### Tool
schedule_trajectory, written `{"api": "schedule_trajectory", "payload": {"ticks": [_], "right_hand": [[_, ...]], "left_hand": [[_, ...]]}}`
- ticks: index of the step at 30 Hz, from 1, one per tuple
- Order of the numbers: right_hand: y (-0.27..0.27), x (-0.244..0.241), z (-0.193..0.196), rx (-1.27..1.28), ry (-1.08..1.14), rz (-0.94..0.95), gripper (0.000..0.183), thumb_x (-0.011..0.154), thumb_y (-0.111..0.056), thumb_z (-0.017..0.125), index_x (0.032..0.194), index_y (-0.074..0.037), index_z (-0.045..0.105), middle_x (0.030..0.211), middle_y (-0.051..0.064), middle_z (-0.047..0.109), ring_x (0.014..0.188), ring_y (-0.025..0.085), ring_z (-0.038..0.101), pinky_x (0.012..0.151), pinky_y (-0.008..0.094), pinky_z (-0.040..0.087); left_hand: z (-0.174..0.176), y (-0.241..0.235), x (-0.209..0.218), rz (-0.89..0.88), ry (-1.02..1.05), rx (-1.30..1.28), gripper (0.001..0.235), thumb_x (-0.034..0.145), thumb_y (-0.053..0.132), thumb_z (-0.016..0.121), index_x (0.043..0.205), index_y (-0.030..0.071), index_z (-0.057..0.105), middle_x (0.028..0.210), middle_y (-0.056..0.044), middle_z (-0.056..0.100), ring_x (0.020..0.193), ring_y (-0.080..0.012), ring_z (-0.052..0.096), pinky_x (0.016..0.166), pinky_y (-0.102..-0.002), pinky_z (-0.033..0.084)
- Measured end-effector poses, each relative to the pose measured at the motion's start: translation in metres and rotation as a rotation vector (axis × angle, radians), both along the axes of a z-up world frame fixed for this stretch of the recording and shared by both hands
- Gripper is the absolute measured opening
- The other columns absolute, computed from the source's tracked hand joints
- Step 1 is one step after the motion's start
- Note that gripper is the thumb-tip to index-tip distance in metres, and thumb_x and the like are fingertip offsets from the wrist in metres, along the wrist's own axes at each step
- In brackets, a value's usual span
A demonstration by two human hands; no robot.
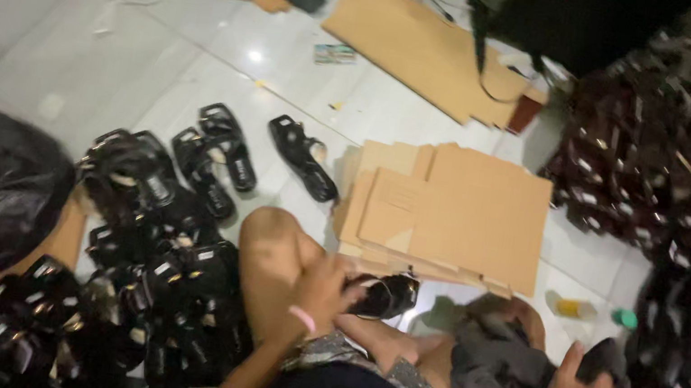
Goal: The person sits on the floor and wipes black sandals with a cloth. They repeatedly pick up sandals from a pile, wipe the upper and sole surfaces, and place them back down. Cardboard pieces and other sandals are visible nearby.
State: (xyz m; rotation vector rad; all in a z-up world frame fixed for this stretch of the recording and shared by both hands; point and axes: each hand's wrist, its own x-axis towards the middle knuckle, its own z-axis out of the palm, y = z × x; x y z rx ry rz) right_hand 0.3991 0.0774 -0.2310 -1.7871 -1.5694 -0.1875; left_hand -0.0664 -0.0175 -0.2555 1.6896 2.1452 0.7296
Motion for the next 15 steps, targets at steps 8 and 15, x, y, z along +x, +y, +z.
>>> {"api": "schedule_trajectory", "payload": {"ticks": [8, 15], "right_hand": [[0.066, 0.037, 0.002, -0.093, -0.166, -0.178, 0.054, 0.106, -0.042, 0.075, 0.117, 0.01, 0.065, 0.114, 0.032, 0.065, 0.101, 0.051, 0.064, 0.086, 0.055, 0.052], [0.081, 0.036, -0.007, -0.167, -0.066, -0.167, 0.052, 0.097, -0.047, 0.076, 0.117, 0.001, 0.07, 0.12, 0.023, 0.065, 0.101, 0.046, 0.065, 0.082, 0.052, 0.053]], "left_hand": [[0.005, 0.011, 0.037, -0.414, 0.02, -0.468, 0.059, 0.07, 0.041, 0.088, 0.112, 0.005, 0.067, 0.119, -0.022, 0.064, 0.111, -0.0388, 0.062, 0.093, -0.051, 0.049], [0.024, 0.001, 0.044, -0.593, -0.953, -0.433, 0.047, 0.089, 0.025, 0.082, 0.127, 0.003, 0.066, 0.118, -0.014, 0.072, 0.109, -0.0246, 0.065, 0.099, -0.036, 0.051]]}}
